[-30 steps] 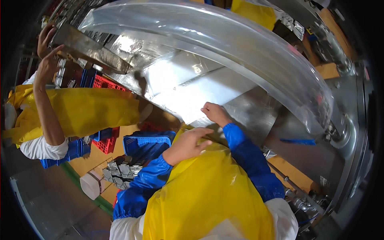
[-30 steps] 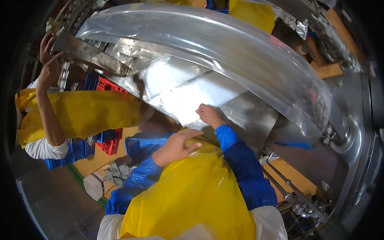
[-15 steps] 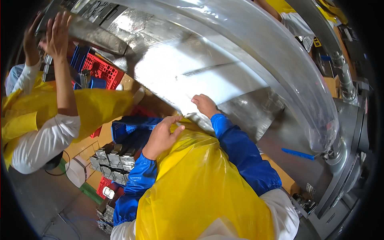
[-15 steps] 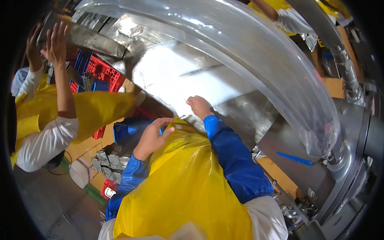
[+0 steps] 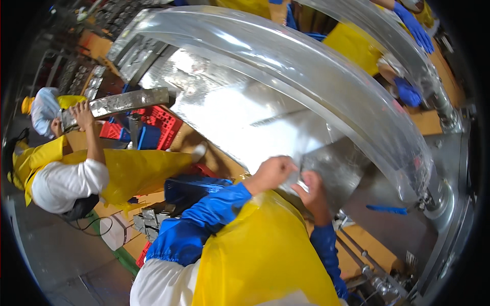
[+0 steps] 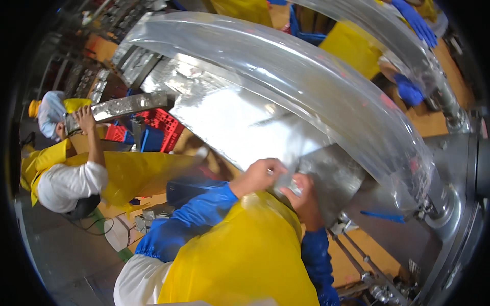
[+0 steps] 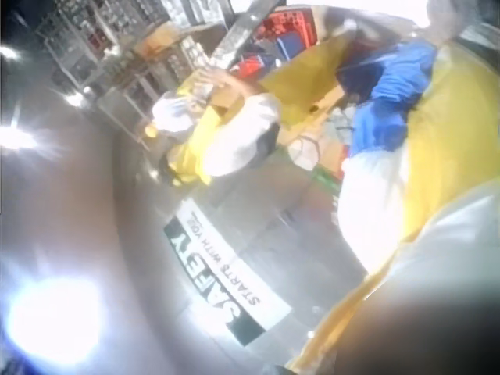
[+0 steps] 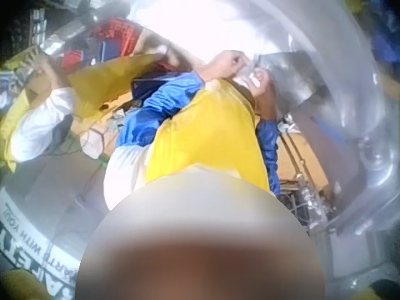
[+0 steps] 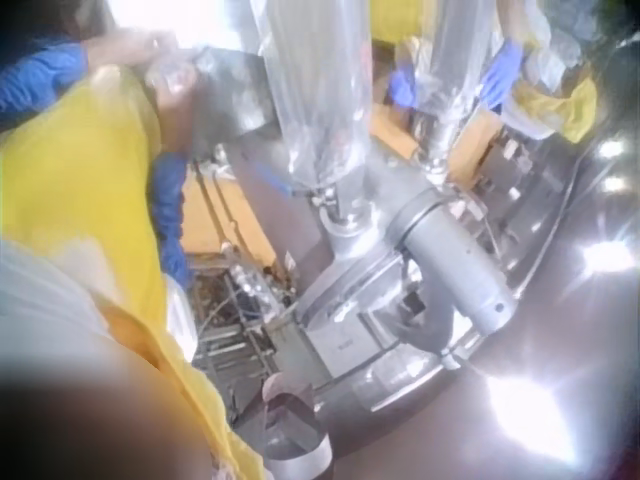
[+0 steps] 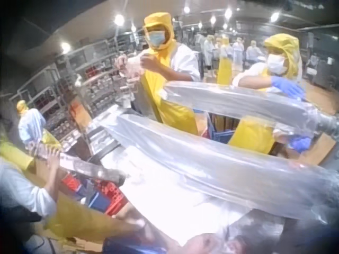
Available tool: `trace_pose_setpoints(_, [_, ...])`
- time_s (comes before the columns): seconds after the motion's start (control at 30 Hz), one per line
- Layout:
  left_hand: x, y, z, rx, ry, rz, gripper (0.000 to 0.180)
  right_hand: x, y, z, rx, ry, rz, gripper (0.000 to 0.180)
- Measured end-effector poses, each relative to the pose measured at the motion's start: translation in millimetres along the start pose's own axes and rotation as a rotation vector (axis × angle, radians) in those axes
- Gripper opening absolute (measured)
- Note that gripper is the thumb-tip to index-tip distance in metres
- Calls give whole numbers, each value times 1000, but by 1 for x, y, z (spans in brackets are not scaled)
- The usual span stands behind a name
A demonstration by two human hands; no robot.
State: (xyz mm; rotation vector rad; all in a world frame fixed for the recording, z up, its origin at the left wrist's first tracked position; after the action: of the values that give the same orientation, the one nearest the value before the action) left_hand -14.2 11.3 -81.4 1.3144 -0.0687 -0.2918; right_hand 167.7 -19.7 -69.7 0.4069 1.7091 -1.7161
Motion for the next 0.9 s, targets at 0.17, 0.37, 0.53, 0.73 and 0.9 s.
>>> trace_pose_setpoints(0.17, [45,51,12,329,-205,-160,18,-22,32,28,152,-23,-36,28])
trace_pose_setpoints(0.37, [8,68,10,334,99,-352,17,-53,79,44,233,198,-64,20])
trace_pose_setpoints(0.53, [42,95,31,899,-130,-881,12,-57,19,37,143,45,185,17])
trace_pose_setpoints(0.73, [54,96,31,708,-162,-806,15,-79,-32,33,7,308,523,17])
trace_pose_setpoints(0.9, [51,104,39,723,-153,-643,16,-73,-17,39,-8,265,532,21])
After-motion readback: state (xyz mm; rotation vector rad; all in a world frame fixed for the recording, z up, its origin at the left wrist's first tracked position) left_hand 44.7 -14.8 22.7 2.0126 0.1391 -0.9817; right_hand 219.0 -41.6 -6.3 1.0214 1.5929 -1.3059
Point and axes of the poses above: each hand's wrist, its own z-axis away from the middle knuckle, its own x-axis out of the palm, y = z × x, the point moved 6 cm from there along -z, towards the middle knuckle, and after that the axes turned 14 degrees about z, right-handed, at the moved point
